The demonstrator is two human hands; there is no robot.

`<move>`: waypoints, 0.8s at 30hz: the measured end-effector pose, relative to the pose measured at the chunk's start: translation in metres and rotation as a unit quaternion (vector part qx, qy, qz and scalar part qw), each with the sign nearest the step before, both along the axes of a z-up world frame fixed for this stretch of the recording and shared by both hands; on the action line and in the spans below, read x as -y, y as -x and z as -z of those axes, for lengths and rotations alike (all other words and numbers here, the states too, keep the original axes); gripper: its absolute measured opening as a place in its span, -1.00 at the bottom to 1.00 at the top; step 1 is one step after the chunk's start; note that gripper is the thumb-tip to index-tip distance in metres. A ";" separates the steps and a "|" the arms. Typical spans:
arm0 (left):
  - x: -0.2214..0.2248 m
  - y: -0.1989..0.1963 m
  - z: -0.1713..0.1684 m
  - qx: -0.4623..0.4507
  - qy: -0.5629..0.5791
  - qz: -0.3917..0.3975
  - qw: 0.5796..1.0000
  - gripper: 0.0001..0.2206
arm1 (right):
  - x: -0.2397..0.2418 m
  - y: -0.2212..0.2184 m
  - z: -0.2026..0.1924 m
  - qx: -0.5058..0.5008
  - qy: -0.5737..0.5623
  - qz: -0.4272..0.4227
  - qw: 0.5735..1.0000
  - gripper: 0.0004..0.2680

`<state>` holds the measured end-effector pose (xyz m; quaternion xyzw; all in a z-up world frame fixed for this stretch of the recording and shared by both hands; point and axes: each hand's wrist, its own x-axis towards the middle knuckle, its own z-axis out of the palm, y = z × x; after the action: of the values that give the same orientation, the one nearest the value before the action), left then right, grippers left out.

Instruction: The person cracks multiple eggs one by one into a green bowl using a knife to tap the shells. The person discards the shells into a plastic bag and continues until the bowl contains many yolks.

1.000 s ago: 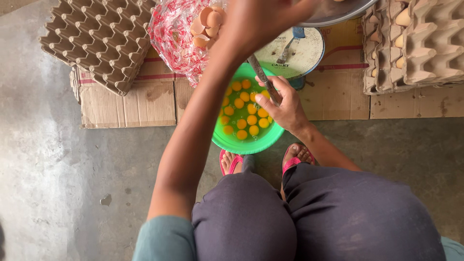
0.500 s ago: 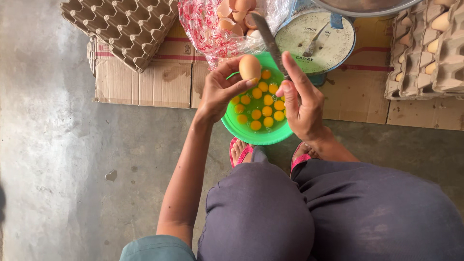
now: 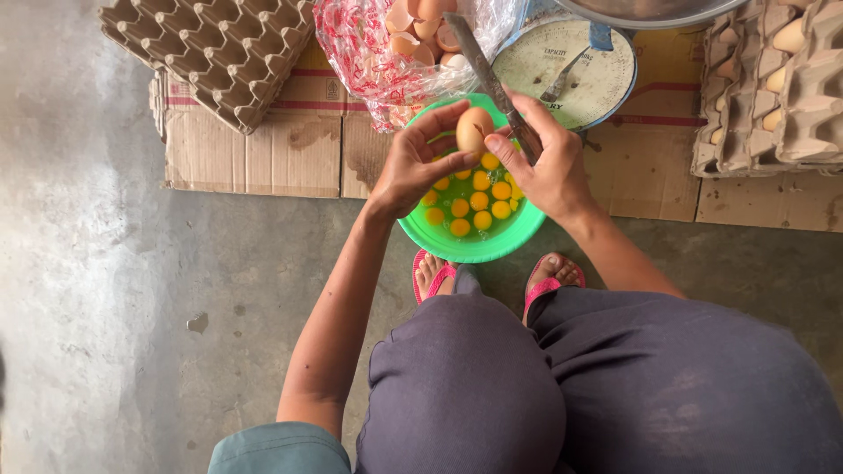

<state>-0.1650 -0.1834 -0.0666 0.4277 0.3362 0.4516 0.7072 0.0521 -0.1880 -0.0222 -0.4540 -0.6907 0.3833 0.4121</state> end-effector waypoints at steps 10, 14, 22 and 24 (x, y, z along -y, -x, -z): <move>-0.003 -0.019 0.020 -0.134 0.051 -0.051 0.988 -0.52 | -0.005 -0.012 0.029 0.038 0.075 -0.045 0.995 -0.76; -0.004 -0.020 0.022 -0.153 0.062 -0.044 0.985 -0.53 | -0.004 -0.013 0.038 0.045 0.045 -0.037 0.997 -0.76; -0.006 -0.014 0.011 -0.306 -0.080 -0.029 0.948 -0.56 | -0.007 -0.017 0.045 0.008 0.084 -0.044 0.995 -0.70; -0.006 -0.017 0.006 -0.344 -0.153 -0.055 0.925 -0.56 | -0.006 -0.014 0.046 -0.028 0.036 -0.064 0.997 -0.69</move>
<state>-0.1481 -0.1774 -0.0728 0.6409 0.5087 0.3604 0.4479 0.0663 -0.1818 -0.0681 -0.4125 -0.6920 0.4466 0.3893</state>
